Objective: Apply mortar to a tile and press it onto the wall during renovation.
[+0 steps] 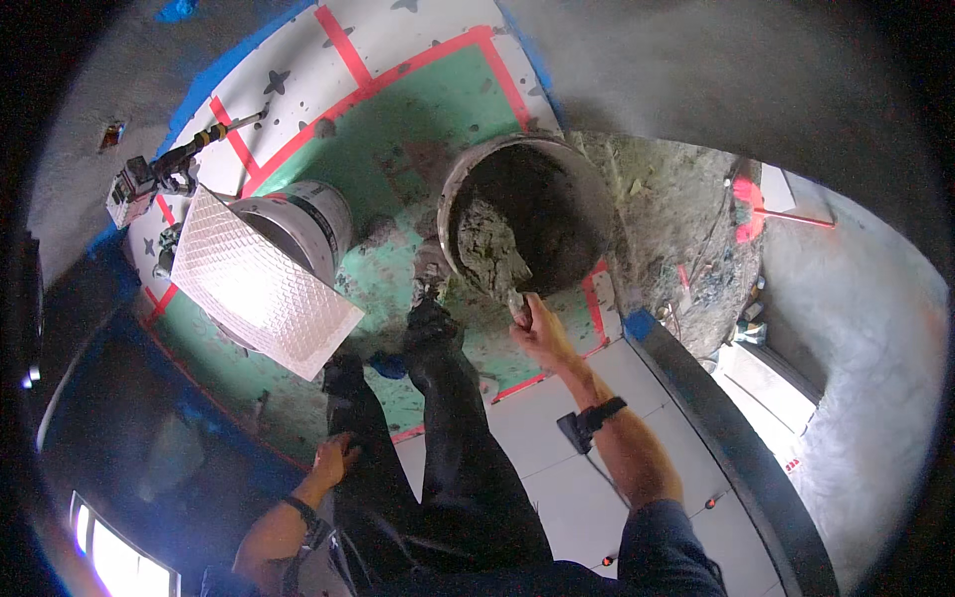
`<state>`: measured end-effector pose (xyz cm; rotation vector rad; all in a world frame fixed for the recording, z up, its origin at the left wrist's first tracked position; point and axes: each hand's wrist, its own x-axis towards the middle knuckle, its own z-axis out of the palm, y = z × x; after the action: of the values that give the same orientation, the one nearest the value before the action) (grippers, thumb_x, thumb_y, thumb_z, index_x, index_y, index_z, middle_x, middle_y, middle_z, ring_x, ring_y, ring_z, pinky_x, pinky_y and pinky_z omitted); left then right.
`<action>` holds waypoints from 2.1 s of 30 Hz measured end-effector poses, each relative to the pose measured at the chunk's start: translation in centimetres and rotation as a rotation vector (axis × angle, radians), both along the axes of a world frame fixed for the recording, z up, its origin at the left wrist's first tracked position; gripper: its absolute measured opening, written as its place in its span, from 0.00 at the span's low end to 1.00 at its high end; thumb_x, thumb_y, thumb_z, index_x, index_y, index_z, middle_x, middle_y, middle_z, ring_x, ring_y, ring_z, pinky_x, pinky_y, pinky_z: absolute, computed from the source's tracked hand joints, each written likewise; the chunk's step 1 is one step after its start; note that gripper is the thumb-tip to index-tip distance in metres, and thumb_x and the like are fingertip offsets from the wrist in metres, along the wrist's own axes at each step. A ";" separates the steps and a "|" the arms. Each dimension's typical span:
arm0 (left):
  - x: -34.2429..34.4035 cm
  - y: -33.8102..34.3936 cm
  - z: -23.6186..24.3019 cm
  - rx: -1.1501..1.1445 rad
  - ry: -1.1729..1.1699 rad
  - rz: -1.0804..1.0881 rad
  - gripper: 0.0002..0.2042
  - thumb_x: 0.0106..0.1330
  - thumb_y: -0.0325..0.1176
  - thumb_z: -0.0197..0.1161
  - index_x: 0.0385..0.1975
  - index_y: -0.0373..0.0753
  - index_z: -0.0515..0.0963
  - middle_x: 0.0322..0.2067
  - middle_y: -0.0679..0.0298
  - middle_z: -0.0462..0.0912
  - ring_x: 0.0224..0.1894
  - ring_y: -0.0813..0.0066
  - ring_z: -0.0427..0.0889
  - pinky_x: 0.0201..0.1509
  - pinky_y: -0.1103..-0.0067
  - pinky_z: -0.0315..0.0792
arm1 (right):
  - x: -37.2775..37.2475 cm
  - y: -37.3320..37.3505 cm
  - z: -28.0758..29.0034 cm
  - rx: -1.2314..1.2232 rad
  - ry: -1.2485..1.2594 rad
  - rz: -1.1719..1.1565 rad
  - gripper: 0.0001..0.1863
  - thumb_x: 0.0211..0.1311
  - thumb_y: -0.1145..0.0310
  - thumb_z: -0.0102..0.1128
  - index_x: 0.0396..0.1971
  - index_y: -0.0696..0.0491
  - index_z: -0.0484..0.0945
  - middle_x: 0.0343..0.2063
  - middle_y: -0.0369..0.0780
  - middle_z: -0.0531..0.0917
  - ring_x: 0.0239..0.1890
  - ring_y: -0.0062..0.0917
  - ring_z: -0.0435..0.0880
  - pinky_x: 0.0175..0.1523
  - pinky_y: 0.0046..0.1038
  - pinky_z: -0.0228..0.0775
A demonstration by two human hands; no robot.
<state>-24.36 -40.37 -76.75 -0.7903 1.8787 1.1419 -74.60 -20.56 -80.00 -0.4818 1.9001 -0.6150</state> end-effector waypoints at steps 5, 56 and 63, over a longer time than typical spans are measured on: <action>-2.5 -0.1 1.5 0.102 -0.173 0.242 0.19 0.64 0.41 0.61 0.51 0.39 0.76 0.48 0.51 0.81 0.52 0.52 0.79 0.56 0.65 0.72 | 3.2 0.0 4.2 -0.018 0.105 -0.266 0.19 0.57 0.74 0.59 0.48 0.55 0.66 0.22 0.39 0.68 0.21 0.23 0.66 0.27 0.26 0.62; 2.0 2.6 -0.5 -0.061 -0.025 0.363 0.13 0.63 0.37 0.57 0.42 0.39 0.79 0.41 0.54 0.81 0.48 0.51 0.77 0.55 0.62 0.68 | -6.4 -5.1 -8.4 0.562 0.375 0.507 0.15 0.48 0.61 0.61 0.29 0.57 0.81 0.32 0.51 0.84 0.39 0.46 0.84 0.44 0.40 0.76; 0.4 3.7 -0.6 -0.039 0.026 0.218 0.16 0.63 0.39 0.57 0.47 0.39 0.76 0.46 0.55 0.78 0.52 0.52 0.74 0.58 0.61 0.66 | -4.1 -6.9 -12.2 0.481 0.119 0.096 0.17 0.51 0.57 0.64 0.32 0.57 0.81 0.29 0.47 0.84 0.31 0.39 0.86 0.36 0.38 0.75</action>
<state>-23.94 -36.68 -77.35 -1.0263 1.8758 1.2562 -78.66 -27.48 -92.17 -0.2981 2.0388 -0.0561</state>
